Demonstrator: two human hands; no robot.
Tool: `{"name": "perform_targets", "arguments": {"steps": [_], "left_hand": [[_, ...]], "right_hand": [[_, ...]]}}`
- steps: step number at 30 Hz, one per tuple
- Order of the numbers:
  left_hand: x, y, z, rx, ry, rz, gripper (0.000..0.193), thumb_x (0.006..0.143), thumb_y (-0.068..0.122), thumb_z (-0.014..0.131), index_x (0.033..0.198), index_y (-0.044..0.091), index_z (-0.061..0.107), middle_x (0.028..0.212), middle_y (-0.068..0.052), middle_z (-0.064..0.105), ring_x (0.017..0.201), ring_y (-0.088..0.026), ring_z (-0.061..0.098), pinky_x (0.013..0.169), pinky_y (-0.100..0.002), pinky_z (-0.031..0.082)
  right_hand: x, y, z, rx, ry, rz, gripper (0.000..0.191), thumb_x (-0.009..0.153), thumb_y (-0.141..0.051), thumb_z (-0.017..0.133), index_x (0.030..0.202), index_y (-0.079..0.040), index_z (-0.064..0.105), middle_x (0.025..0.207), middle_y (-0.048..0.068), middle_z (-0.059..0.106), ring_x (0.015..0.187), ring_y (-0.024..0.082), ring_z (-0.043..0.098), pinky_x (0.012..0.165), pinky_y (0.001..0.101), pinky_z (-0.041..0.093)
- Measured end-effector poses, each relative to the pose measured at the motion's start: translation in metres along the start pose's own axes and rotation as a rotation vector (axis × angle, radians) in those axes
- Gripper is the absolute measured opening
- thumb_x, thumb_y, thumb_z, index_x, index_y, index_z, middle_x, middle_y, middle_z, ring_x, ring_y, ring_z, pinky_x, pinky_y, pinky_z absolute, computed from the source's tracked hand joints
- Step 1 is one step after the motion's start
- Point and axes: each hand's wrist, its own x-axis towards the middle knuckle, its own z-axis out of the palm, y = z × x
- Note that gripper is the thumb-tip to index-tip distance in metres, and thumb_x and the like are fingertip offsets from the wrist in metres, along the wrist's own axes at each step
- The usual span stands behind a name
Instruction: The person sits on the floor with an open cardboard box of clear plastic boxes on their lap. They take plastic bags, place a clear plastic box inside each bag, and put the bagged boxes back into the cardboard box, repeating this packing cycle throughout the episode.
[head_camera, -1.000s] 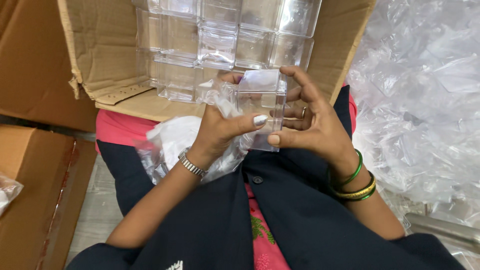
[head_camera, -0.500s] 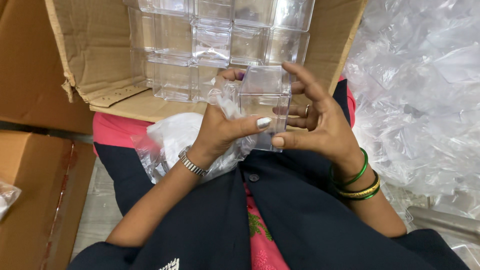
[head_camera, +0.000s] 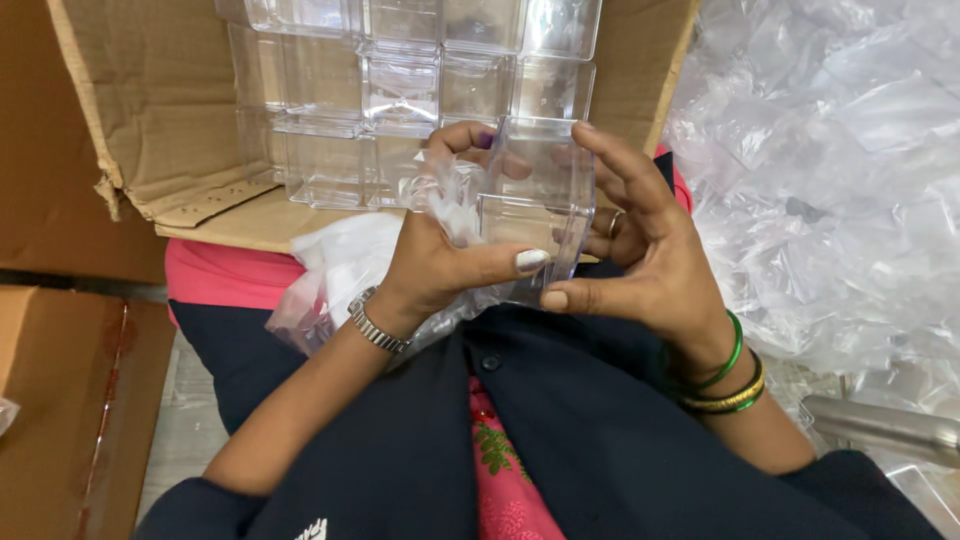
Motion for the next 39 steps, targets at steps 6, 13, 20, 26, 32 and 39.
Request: {"name": "perform_targets", "arguments": {"steps": [6, 13, 20, 26, 32, 39], "left_hand": [[0.016, -0.023, 0.002, -0.056, 0.017, -0.123, 0.089, 0.084, 0.013, 0.088, 0.149, 0.007, 0.028, 0.135, -0.01, 0.058, 0.126, -0.021, 0.062, 0.11, -0.036, 0.057], [0.031, -0.015, -0.012, 0.293, -0.007, -0.159, 0.08, 0.076, 0.017, 0.095, 0.14, 0.001, 0.05, 0.126, -0.011, 0.059, 0.114, -0.018, 0.062, 0.099, -0.031, 0.057], [0.046, 0.013, 0.005, 0.142, 0.009, 0.066, 0.037, 0.1, 0.01, 0.064, 0.134, -0.002, 0.056, 0.127, -0.009, 0.066, 0.117, -0.015, 0.064, 0.101, -0.03, 0.055], [0.062, 0.024, 0.027, -0.079, -0.134, 0.036, 0.036, 0.118, 0.024, 0.045, 0.144, 0.0, 0.052, 0.121, -0.012, 0.069, 0.106, -0.016, 0.068, 0.097, -0.033, 0.058], [0.069, 0.021, 0.036, -0.117, -0.14, -0.022, 0.047, 0.116, 0.036, 0.039, 0.148, 0.002, 0.048, 0.121, -0.012, 0.069, 0.106, -0.017, 0.067, 0.097, -0.032, 0.056], [0.062, 0.006, 0.041, -0.04, -0.101, -0.057, 0.046, 0.115, 0.037, 0.043, 0.144, 0.002, 0.052, 0.116, -0.012, 0.069, 0.104, -0.017, 0.066, 0.095, -0.033, 0.056]], "right_hand": [[-0.003, 0.022, -0.019, 0.014, 0.03, 0.065, 0.112, 0.08, 0.0, 0.09, 0.17, -0.012, 0.025, 0.156, 0.014, 0.048, 0.14, 0.026, 0.058, 0.119, 0.0403, 0.056], [-0.052, -0.001, -0.064, -0.897, 0.556, 0.171, 0.099, 0.078, -0.04, 0.092, 0.161, -0.013, 0.046, 0.14, 0.016, 0.058, 0.112, 0.025, 0.061, 0.084, 0.0328, 0.051], [-0.081, 0.026, -0.05, -1.151, 0.398, 0.709, 0.111, 0.053, -0.057, 0.092, 0.144, -0.008, 0.053, 0.108, 0.029, 0.065, 0.099, 0.04, 0.065, 0.083, 0.0446, 0.052], [-0.078, 0.016, -0.043, -1.102, 0.5, 0.762, 0.117, 0.051, -0.062, 0.088, 0.151, -0.017, 0.047, 0.112, 0.025, 0.062, 0.095, 0.042, 0.069, 0.082, 0.0481, 0.056], [-0.071, 0.031, -0.041, -1.114, 0.446, 0.571, 0.12, 0.056, -0.065, 0.089, 0.152, -0.012, 0.039, 0.128, 0.031, 0.055, 0.108, 0.047, 0.064, 0.09, 0.0484, 0.054], [-0.077, 0.031, -0.045, -1.122, 0.278, 0.397, 0.097, 0.065, -0.058, 0.085, 0.147, -0.016, 0.054, 0.128, 0.029, 0.057, 0.114, 0.045, 0.062, 0.092, 0.0474, 0.052]]}}
